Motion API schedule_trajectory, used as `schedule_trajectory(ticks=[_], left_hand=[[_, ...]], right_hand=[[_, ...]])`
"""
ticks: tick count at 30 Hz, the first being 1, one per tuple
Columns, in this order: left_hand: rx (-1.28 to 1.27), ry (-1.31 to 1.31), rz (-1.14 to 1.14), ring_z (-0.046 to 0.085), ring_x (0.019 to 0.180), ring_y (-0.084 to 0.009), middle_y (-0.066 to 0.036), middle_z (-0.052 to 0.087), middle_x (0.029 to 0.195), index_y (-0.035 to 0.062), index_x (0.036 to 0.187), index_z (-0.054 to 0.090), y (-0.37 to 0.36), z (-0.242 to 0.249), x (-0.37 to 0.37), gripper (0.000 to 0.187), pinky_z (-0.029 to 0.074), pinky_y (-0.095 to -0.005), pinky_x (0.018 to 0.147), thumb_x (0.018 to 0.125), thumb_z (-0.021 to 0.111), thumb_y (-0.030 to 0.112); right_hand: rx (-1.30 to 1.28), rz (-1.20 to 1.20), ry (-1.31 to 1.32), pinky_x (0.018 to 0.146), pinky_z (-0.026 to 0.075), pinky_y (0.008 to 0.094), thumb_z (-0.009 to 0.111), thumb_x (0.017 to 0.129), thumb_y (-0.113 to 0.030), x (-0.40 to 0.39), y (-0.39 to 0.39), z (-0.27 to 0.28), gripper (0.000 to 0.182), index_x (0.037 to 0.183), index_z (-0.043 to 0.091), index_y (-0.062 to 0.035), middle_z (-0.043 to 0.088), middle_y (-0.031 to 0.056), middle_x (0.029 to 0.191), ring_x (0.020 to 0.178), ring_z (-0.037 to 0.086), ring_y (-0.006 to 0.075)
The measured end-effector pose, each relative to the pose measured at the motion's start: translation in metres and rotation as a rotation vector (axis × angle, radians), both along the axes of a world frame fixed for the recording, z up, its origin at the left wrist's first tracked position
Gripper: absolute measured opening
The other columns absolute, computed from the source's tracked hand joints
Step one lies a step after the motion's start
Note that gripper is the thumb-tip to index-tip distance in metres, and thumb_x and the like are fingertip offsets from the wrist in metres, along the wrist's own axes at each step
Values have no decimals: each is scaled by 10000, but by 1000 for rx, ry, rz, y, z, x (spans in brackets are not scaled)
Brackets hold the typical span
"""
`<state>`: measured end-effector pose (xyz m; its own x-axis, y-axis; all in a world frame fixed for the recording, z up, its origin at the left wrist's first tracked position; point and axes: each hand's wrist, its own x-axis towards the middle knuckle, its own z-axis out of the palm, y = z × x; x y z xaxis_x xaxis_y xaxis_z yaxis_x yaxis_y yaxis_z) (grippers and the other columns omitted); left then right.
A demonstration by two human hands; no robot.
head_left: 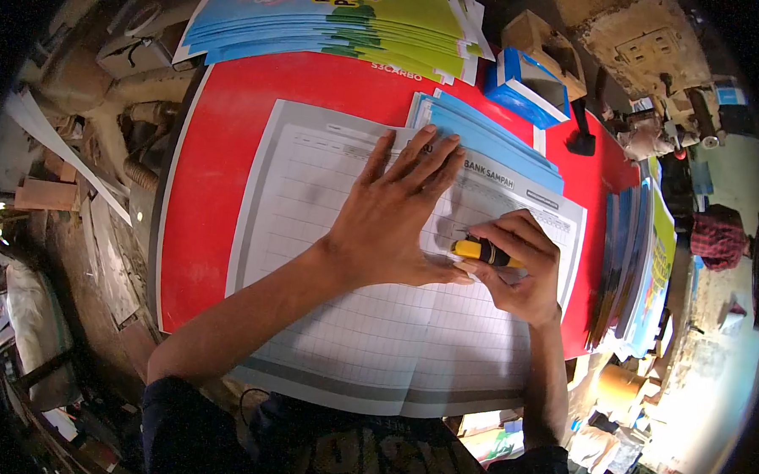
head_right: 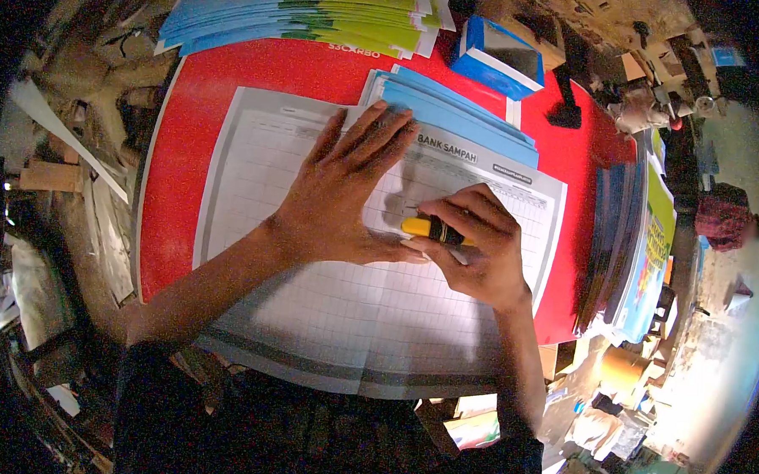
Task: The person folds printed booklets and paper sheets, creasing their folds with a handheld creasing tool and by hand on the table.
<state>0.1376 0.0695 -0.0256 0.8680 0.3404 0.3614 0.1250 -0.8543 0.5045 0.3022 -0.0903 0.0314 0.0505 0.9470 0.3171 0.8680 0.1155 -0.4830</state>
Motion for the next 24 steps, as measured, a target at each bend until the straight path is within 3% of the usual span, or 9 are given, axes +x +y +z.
schedule_trajectory(ticks=[14,24], left_hand=[[3,23,-12,167,1574,-355,-217,300,1635,-51,1550,338,1,1,-1,1345,108,-617,1272,630,765,831],[-12,20,-17,200,1565,-359,-190,318,1639,-28,1554,350,0,5,-2,1330,124,-606,1266,604,817,777]], right_hand=[[-91,-6,86,705,588,345,879,725,-91,-2,9,6,322,1028,784,-40,717,105,916,784,722,258],[11,-94,86,686,589,347,880,747,-107,-10,3,-7,321,1040,775,-29,717,114,932,781,721,263]])
